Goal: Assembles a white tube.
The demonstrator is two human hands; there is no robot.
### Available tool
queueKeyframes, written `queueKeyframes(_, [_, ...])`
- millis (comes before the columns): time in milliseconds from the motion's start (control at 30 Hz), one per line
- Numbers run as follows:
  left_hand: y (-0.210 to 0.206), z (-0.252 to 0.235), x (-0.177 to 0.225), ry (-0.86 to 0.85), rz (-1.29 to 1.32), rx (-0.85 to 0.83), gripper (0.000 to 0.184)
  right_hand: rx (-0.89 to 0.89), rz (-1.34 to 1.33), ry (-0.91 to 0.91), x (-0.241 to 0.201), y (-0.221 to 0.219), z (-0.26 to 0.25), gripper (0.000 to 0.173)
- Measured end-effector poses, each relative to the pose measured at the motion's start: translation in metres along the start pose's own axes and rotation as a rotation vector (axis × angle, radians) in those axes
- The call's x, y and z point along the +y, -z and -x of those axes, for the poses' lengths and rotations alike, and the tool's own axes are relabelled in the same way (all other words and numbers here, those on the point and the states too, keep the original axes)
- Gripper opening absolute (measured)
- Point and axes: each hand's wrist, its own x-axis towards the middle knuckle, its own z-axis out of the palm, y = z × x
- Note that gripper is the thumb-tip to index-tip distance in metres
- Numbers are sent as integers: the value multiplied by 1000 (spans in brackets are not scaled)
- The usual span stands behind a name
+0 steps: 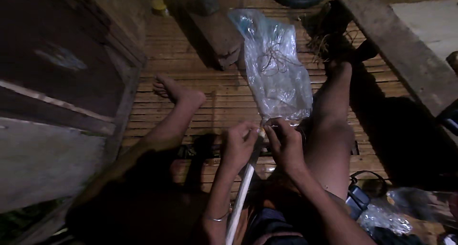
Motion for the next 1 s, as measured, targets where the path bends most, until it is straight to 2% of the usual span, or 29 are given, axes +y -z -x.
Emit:
queueKeyframes(233, [0,1,1,-19,14,12,6,6,10,-14,1,4,-1,11])
queueKeyframes(567, [0,1,-2,-23,53,-13,6,6,-125,-112,4,8,0,11])
queueKeyframes(700, [5,-1,-5,-27,57,-51,6,5,-306,-192,3,16,2,10])
queueKeyframes(900, [14,-2,-3,112,-26,-204,10,17,-971,-494,10,13,9,19])
queueKeyframes(1000, [18,-2,1,174,-77,-305,11,53,-1014,-628,16,10,17,19])
